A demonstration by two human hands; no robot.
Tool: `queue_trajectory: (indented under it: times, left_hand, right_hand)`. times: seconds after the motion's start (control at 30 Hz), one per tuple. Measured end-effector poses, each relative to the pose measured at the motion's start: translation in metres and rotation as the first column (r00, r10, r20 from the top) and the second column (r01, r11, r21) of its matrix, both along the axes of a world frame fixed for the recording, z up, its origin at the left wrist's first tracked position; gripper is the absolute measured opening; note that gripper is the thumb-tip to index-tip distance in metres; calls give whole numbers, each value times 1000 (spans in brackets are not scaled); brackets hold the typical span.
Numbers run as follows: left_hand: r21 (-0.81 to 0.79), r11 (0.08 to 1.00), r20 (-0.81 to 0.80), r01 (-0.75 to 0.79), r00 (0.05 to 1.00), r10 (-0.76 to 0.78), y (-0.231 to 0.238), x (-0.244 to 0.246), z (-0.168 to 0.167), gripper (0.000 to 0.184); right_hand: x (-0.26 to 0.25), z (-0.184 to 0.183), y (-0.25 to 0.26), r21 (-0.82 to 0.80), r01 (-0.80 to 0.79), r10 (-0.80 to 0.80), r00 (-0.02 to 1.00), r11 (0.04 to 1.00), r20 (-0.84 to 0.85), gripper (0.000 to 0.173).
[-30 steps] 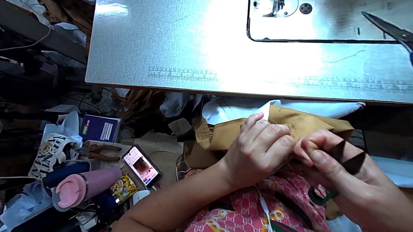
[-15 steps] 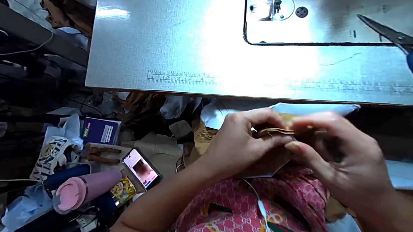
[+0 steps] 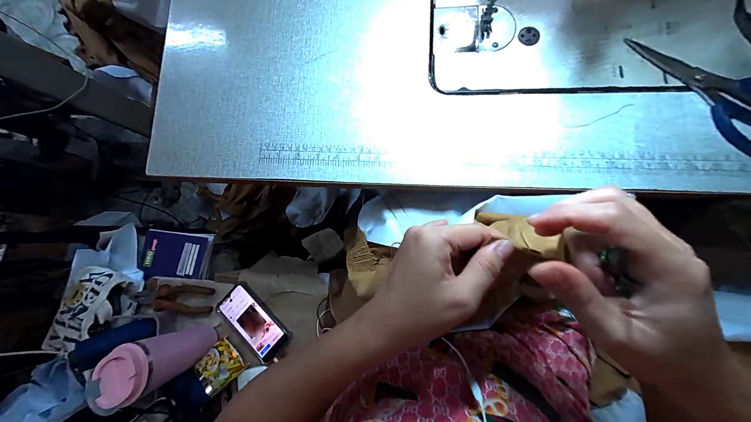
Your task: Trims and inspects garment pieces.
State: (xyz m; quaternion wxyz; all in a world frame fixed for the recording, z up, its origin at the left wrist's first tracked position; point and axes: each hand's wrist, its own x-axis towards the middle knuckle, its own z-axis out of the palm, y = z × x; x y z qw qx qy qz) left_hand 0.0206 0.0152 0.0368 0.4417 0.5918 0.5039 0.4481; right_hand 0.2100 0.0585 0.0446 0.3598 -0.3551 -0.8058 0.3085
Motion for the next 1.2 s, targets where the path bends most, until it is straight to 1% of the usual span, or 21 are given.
queue_trajectory:
  times: [0.03, 0.07, 0.13, 0.23, 0.3, 0.37, 0.43, 0.47, 0.53, 0.6, 0.63, 0.67, 0.7, 0.73, 0.8, 0.87, 0.93, 0.97, 1.07, 1.13, 1.2]
  left_hand:
    - [38, 999, -44, -5, 999, 7, -1, 3, 1, 20]
    - [72, 997, -72, -1, 997, 6, -2, 5, 1, 19]
    - [115, 993, -89, 25, 996, -15, -3, 7, 1, 19]
    - [147, 984, -71, 97, 994, -88, -2, 7, 0, 20]
    - [158, 978, -74, 134, 990, -124, -1, 8, -3, 22]
    - [187, 966, -69, 178, 983, -168, 0, 8, -8, 24]
    - [208, 934, -74, 291, 957, -282, 2, 6, -11, 27]
    - [202, 907, -84, 368, 930, -359, 4, 5, -10, 28]
    - [140, 834, -111, 534, 845, -522, 6, 3, -3, 30]
    - [48, 747, -138, 663, 745, -652, 7, 3, 3, 31]
    - [13, 712, -144, 702, 706, -693, 7, 4, 5, 32]
    - [-7, 690, -151, 724, 681, -717, 7, 5, 6, 33]
    - [-7, 685, -163, 728, 675, -720, 7, 5, 7, 35]
    - [12, 696, -175, 718, 687, -706, 7, 5, 7, 37]
    - [78, 737, -176, 671, 737, -652, 9, 6, 5, 40]
    - [139, 770, -138, 622, 782, -607, 13, 5, 1, 42]
    - [168, 791, -104, 588, 809, -579, 15, 3, -3, 42]
    - [173, 800, -94, 574, 818, -567, 14, 2, -5, 41]
    - [152, 822, -71, 548, 836, -544, 11, 1, -10, 40]
    - [135, 835, -58, 534, 845, -531, 9, 1, -13, 39]
    - [145, 845, -47, 515, 857, -514, 7, 3, -16, 36]
  right_hand:
    - [0, 4, 1, 17, -8, 7, 1000, 1000, 25, 34]
    - [-1, 6, 2, 36, -5, 3, 998, 999, 55, 28]
    - [-2, 9, 4, 84, 28, -37, 993, 996, 113, 20]
    - [5, 11, 9, 137, 116, -137, 978, 984, 156, 24]
    - [14, 13, 14, 172, 192, -217, 967, 966, 137, 28]
    - [30, 11, 21, 260, 294, -328, 940, 920, 95, 30]
    - [54, 6, 31, 338, 422, -466, 883, 841, 58, 28]
    - [69, 3, 35, 369, 487, -548, 833, 792, 75, 27]
    - [102, -1, 38, 387, 616, -711, 681, 686, 177, 23]
    - [142, -2, 39, 258, 766, -796, 497, 590, 346, 27]
    - [165, -4, 40, 158, 838, -802, 418, 522, 428, 34]
    - [189, -10, 42, 56, 894, -801, 369, 445, 471, 41]
    - [213, -23, 44, -40, 927, -816, 348, 373, 462, 45]
    - [232, -39, 44, -140, 938, -840, 347, 317, 418, 44]
    - [257, -69, 45, -324, 910, -859, 371, 260, 352, 34]
    - [262, -92, 49, -427, 876, -846, 392, 223, 362, 25]
    - [254, -103, 57, -473, 865, -823, 387, 168, 415, 29]
    - [249, -106, 62, -465, 875, -810, 368, 135, 457, 35]
    - [235, -107, 81, -408, 913, -783, 269, 21, 561, 52]
    - [227, -114, 90, -372, 928, -775, 235, -1, 587, 51]
    - [220, -122, 94, -373, 928, -835, 198, -10, 514, 49]
